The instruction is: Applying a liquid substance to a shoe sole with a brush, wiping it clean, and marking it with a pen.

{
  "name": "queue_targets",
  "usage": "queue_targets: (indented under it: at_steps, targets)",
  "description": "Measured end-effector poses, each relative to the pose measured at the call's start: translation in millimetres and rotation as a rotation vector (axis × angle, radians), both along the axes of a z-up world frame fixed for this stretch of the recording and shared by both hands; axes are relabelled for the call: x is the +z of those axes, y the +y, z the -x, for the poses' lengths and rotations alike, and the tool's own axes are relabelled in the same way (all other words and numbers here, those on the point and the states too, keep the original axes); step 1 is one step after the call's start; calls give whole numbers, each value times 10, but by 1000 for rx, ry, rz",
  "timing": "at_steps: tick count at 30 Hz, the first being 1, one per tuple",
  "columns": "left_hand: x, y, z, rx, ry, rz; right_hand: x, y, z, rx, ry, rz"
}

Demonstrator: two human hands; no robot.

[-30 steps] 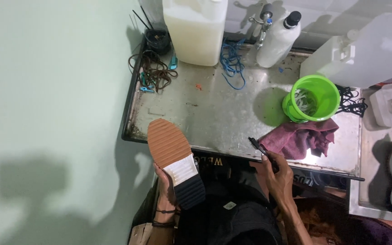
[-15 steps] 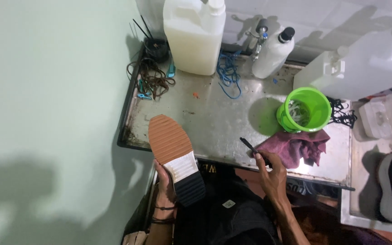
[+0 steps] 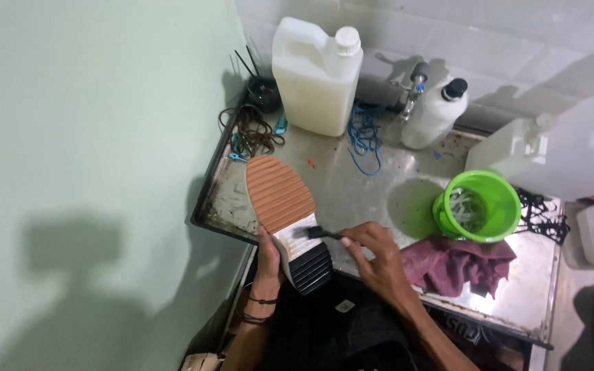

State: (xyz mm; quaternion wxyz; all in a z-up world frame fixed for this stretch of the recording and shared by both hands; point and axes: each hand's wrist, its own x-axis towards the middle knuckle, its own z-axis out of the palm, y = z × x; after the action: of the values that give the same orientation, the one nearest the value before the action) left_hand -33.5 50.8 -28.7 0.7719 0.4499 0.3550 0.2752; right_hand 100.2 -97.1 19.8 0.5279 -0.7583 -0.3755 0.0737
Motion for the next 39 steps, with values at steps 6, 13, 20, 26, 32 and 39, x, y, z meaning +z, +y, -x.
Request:
queue_targets:
  at_steps: [6,13,20,26,32,39]
  targets:
    - [5,20,-192,17,79,-249,-88,140,-288,218,-136,-77]
    - [49,-262,-356,162,47,-144,-179,130,-385,226,-86,-128]
    - [-372,-361,-303,276,54,-83,-116,147,-336,303,-132,-96]
    - [-595,-475,-220,298,114,-168,-305,-43,-629,292,-135,-2]
    - [-103,-658,-372,288,96,-165,-342,-169,-639,258,-73,-43]
    - [-456,-797,-478,243,54,-137,-184,-351,-535,272,-122,-28]
